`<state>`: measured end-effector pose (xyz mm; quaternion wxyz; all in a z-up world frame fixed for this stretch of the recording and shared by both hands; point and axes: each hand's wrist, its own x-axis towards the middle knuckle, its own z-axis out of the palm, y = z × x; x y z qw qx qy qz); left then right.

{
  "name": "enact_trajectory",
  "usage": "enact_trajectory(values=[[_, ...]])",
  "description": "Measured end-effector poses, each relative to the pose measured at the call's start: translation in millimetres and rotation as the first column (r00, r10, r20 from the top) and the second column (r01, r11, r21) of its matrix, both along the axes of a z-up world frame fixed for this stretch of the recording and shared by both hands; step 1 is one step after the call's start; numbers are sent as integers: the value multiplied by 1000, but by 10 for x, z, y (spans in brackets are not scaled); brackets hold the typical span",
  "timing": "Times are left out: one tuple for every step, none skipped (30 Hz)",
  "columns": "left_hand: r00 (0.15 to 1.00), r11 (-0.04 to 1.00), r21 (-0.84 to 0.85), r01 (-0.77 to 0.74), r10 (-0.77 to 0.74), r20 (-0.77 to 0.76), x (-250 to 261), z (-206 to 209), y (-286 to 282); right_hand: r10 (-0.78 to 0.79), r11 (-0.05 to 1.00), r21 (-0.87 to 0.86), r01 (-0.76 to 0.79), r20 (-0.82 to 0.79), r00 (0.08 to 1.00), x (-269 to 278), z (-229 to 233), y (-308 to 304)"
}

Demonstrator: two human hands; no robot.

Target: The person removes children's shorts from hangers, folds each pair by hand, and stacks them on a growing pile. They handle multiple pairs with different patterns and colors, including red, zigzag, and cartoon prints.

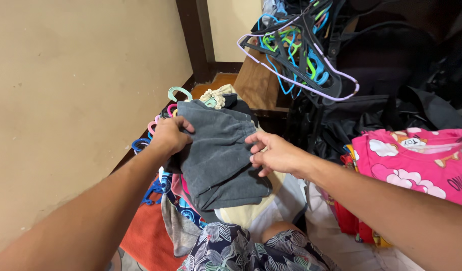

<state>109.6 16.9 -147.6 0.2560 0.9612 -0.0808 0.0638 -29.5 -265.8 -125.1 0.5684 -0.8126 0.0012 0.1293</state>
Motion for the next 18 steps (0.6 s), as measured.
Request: enact_trajectory(values=[[998, 993, -111, 43, -49, -51, -6, -29, 12, -1, 1000, -2, 1, -11, 1000, 5, -24, 19], [999, 994, -100, 41, -42, -5, -16, -57, 9, 5, 1000, 5, -5, -10, 1000, 14, -44, 34], [998, 995, -85, 47, -43, 43, -14, -64, -28, 4, 1000, 14, -4, -6, 1000, 19, -57, 30], [995, 996, -69, 53, -46, 92, -16, -65, -66, 3, 1000, 23, -3, -2, 1000, 20, -67, 22], [991, 997, -41, 61, -55, 122, -16, -63, -103, 2, 1000, 25, -2, -12, 1000, 22, -74, 22], [986, 998, -13, 68, -65, 152, -17, -54, -142, 1, 1000, 28, 0, -21, 1000, 20, -82, 24], [980, 997, 16, 74, -76, 183, -19, -35, -176, 0, 1000, 30, 1, -28, 1000, 17, -86, 29], [996, 997, -72, 33, -27, 87, -26, -14, -206, -1, 999, 35, 2, -30, 1000, 9, -92, 31], [1000, 988, -152, -10, 8, -13, -29, 16, -240, -9, 999, 41, 10, -31, 999, -5, -100, 16], [993, 972, -226, -59, 34, -116, -32, 50, -279, -16, 999, 48, 17, -32, 999, -23, -109, -2], [993, 972, -228, -51, 26, -111, -35, 83, -334, -21, 997, 67, 23, -34, 999, -39, -115, -22], [994, 972, -230, -43, 19, -107, -45, 117, -393, -26, 996, 85, 29, -35, 999, -57, -120, -40], [995, 972, -231, -36, 12, -103, -62, 160, -446, -30, 994, 104, 34, -37, 999, -75, -122, -55], [998, 975, -216, 58, -53, 29, -90, 207, -516, -49, 988, 140, 56, -53, 997, -97, -120, -68], [980, 971, -188, 147, -118, 161, -127, 264, -609, -65, 981, 178, 76, -68, 996, -116, -112, -72], [940, 961, -149, 232, -183, 287, -181, 329, -714, -79, 972, 214, 96, -84, 993, -143, -97, -73], [886, 938, -130, 321, -250, 390, -252, 407, -839, -107, 956, 259, 135, -119, 987, -168, -67, -63], [816, 909, -100, 406, -311, 487, -344, 488, -985, -132, 937, 303, 174, -156, 979, -205, -36, -54]])
